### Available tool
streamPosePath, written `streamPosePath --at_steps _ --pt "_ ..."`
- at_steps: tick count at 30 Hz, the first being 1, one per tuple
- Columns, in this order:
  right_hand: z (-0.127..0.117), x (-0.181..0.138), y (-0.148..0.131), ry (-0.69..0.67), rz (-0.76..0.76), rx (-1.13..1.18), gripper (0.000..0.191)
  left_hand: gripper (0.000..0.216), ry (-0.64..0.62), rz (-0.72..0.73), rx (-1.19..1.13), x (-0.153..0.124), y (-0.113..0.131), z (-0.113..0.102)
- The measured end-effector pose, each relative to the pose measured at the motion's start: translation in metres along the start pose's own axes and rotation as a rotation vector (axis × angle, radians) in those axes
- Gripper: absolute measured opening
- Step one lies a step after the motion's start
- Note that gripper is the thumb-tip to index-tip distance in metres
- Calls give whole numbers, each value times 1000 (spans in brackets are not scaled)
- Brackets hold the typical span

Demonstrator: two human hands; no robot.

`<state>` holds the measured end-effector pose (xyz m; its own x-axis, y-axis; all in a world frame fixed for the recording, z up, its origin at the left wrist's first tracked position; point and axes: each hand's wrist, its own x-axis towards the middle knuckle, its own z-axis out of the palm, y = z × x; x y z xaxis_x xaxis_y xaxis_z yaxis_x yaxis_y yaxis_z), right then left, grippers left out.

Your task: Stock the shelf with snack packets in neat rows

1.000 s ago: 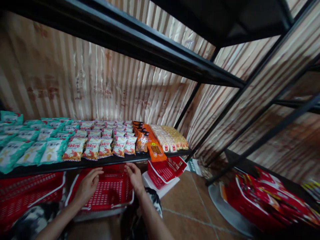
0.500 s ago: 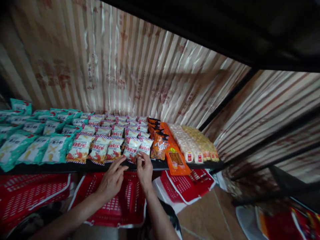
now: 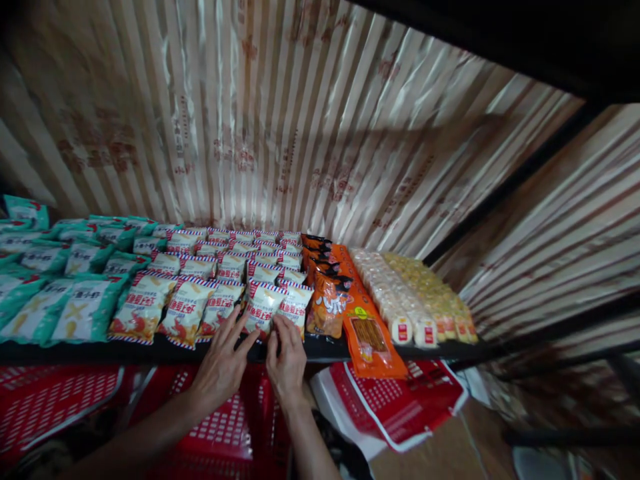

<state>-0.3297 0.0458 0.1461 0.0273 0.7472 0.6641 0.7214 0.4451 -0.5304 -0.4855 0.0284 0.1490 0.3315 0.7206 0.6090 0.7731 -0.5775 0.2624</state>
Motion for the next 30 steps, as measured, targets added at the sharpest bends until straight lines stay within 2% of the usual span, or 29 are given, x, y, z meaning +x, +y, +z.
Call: streamPosePath --at_steps 5,12,20,24,27,30 --pt "-2 6 6 -42 -14 -5 38 53 35 2 37 6 0 10" --pt "5 12 4 -88 -67 56 41 48 23 29 56 6 -5 14" --pt "6 12 5 -132 -61 -33 39 50 11 30 22 3 -7 17" --pt "-1 14 6 -22 -87 -65 36 54 32 38 8 2 -7 20" --pt "-8 15 9 108 -13 -125 32 56 26 42 16 1 -6 20" --pt "-11 14 15 142 63 -176 31 60 15 44 23 0 -5 18"
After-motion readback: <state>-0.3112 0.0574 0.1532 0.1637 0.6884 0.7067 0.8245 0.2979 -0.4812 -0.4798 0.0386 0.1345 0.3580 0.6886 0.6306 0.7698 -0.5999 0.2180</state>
